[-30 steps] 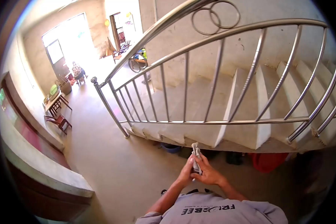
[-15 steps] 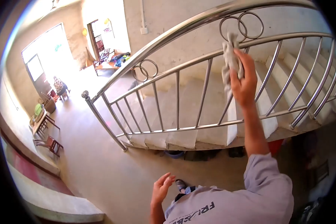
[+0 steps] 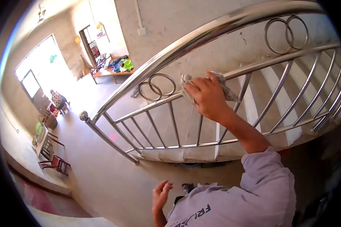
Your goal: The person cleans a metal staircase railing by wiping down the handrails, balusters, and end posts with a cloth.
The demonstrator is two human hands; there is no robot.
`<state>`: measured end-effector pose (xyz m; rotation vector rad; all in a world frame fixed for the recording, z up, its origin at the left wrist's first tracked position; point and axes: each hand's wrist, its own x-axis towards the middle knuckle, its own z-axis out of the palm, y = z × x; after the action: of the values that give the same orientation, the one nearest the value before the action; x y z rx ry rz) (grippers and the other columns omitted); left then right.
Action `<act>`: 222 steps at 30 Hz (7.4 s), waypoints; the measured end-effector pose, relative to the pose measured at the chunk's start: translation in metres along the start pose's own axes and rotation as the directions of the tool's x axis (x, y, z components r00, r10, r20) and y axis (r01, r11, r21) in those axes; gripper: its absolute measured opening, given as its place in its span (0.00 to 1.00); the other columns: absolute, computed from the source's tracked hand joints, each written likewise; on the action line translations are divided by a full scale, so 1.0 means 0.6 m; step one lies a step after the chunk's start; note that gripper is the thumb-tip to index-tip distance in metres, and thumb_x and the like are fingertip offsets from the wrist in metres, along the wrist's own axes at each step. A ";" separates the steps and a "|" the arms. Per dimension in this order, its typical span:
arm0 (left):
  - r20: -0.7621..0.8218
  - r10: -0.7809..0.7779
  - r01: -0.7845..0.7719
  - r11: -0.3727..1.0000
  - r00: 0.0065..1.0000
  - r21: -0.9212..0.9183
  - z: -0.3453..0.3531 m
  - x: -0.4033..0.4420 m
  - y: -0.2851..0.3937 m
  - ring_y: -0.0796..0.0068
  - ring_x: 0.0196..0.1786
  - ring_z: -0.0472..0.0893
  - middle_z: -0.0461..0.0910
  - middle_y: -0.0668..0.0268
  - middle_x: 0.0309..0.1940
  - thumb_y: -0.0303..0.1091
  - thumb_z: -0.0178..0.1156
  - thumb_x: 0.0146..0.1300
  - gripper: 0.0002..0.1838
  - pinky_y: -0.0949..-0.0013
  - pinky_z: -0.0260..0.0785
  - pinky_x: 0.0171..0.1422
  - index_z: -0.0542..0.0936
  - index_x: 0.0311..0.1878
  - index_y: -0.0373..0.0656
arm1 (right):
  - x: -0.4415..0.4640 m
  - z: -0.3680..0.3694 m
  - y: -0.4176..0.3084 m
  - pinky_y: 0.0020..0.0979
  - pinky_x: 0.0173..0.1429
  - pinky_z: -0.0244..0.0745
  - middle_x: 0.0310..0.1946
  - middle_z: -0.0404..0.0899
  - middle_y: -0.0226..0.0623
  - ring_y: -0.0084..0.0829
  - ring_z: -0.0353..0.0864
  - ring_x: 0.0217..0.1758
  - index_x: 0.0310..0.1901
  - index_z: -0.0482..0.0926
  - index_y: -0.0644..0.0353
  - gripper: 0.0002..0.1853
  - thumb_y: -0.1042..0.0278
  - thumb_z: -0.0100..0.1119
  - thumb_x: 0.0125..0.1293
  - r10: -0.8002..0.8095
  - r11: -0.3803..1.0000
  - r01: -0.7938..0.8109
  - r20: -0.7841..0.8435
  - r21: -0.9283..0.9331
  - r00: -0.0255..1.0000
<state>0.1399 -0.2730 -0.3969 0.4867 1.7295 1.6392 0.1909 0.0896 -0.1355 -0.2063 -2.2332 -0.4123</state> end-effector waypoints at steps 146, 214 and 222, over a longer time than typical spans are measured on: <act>-0.119 0.701 -0.663 0.706 0.703 0.248 -0.821 0.802 0.255 0.60 0.52 0.78 0.80 0.54 0.52 0.40 0.51 0.73 0.21 0.60 0.71 0.57 0.77 0.59 0.34 | 0.374 0.228 -0.276 0.58 0.59 0.62 0.34 0.82 0.45 0.46 0.81 0.44 0.33 0.85 0.58 0.16 0.53 0.67 0.52 0.717 0.437 -0.613 -0.157 -0.659 0.680; 0.997 0.066 -0.590 0.807 0.026 -0.038 -0.477 0.975 0.475 0.71 0.46 0.82 0.85 0.59 0.43 0.48 0.65 0.66 0.27 0.66 0.75 0.54 0.78 0.61 0.40 | 0.316 0.302 -0.212 0.42 0.72 0.63 0.52 0.83 0.28 0.43 0.71 0.66 0.35 0.88 0.47 0.09 0.60 0.59 0.60 0.466 0.032 -0.608 -0.527 -0.793 0.711; 0.828 -0.081 0.006 0.996 0.554 0.094 -0.786 1.057 0.297 0.80 0.42 0.82 0.85 0.64 0.41 0.35 0.63 0.70 0.17 0.75 0.76 0.46 0.79 0.57 0.35 | 0.366 0.310 -0.241 0.53 0.79 0.48 0.49 0.86 0.38 0.42 0.74 0.67 0.46 0.86 0.54 0.30 0.42 0.35 0.73 0.788 -0.086 -0.420 -0.320 -0.903 0.526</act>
<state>-0.6608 -0.1486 -0.3861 1.0558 1.0392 0.9918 -0.1231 0.0235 -0.1100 -2.0851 -1.4822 -1.1863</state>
